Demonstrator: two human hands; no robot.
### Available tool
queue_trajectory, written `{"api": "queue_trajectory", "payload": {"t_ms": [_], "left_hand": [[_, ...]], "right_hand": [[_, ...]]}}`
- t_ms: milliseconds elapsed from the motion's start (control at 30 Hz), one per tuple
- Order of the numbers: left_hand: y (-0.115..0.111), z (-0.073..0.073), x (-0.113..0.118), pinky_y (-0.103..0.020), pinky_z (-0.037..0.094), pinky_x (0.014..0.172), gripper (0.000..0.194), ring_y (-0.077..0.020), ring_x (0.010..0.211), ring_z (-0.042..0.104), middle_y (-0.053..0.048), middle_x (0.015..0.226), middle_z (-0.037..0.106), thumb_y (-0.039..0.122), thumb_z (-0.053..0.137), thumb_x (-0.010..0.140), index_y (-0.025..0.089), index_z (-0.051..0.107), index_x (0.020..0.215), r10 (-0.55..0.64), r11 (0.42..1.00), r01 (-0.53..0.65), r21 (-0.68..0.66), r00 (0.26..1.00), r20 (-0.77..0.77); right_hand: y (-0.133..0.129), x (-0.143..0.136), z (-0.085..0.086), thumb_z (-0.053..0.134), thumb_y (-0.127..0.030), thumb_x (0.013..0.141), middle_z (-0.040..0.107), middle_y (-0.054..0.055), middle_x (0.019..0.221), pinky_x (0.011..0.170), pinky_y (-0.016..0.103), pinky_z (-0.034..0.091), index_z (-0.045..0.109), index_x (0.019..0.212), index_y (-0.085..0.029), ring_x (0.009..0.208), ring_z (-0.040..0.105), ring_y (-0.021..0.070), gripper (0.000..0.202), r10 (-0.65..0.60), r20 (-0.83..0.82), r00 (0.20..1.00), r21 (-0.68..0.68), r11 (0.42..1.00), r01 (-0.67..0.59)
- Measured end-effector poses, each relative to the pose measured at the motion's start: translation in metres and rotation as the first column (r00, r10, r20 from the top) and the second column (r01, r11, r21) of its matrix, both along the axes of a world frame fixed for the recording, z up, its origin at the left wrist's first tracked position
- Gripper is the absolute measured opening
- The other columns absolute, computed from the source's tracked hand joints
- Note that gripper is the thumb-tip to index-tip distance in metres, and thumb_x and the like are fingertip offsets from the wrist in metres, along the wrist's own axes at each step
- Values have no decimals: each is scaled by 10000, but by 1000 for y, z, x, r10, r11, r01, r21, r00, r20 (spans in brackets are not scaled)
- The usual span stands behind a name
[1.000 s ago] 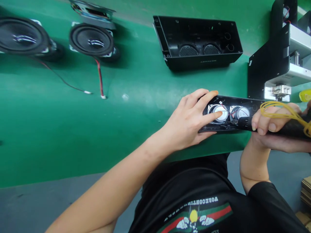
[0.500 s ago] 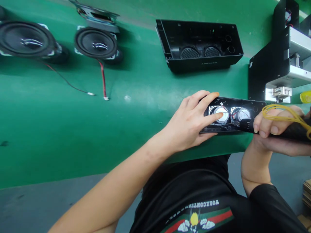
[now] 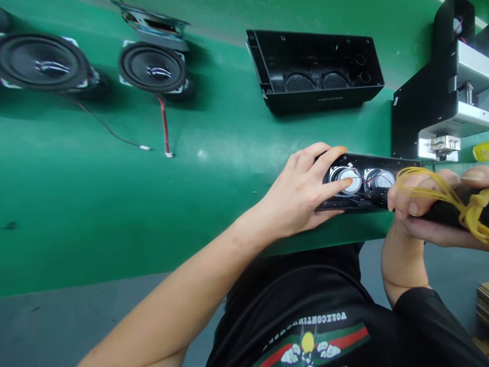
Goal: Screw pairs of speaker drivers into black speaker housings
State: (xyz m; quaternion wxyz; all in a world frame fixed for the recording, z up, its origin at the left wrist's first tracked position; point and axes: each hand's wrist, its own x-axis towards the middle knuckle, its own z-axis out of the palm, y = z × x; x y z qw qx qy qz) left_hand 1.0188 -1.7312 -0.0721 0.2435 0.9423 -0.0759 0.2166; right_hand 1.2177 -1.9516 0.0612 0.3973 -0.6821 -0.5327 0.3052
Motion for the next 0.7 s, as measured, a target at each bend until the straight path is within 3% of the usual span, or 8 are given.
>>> {"api": "queue_trajectory", "payload": {"t_ms": [100,233,400,467,533,633,700], "left_hand": [[0,-5,3,-683,496,1206,424,-422,1537,485,-220,1710,521,446,781,1023,301,687,1410,15,1000,-14,-12,1000,24],[0,-10,6,-681,502,1192,390,-424,1512,495,-235,1679,543,464,763,1029,286,713,1373,8,1000,-6,-29,997,74],[-2,-11,7,-691,516,1176,372,-428,1486,500,-243,1669,545,439,777,1012,267,740,1340,6,998,0,-58,996,87],[-1,-11,6,-700,520,1175,383,-425,1480,501,-221,1675,550,412,820,974,287,753,1329,8,996,-3,-84,999,53],[1,-10,6,-704,531,1171,393,-420,1469,507,-210,1668,555,390,841,951,292,760,1322,3,996,1,-92,999,51],[4,-8,6,-711,553,1161,377,-408,1450,527,-209,1647,558,366,824,963,281,750,1322,-8,997,14,-73,996,89],[7,-7,6,-722,564,1147,379,-414,1434,550,-218,1630,566,339,818,968,271,737,1332,-15,998,22,-65,995,99]], "right_hand": [[1,6,1,898,-109,847,773,-18,840,748,326,720,754,1032,-369,734,772,182,350,144,52,988,-27,989,-143],[-5,1,-19,853,-60,864,739,-70,832,705,341,715,642,1129,-411,646,726,164,487,100,13,995,141,985,-101],[2,-7,-40,851,-29,874,745,-69,855,682,370,735,656,1315,-491,649,736,175,668,91,-71,993,317,946,-64],[13,-15,-53,878,-103,890,695,-95,765,580,330,701,646,1383,-545,535,666,154,701,105,-112,988,424,904,-49],[28,-28,-69,839,-279,987,592,-127,639,444,245,590,622,1400,-591,392,529,118,561,88,-157,984,545,838,12],[40,-46,-86,525,-596,1147,462,-118,562,337,217,404,550,1410,-598,297,349,119,265,-49,-214,976,640,748,178],[29,-46,-82,481,-694,1112,429,-109,568,347,265,404,495,1418,-567,304,325,145,332,-179,-207,962,591,761,269]]}}
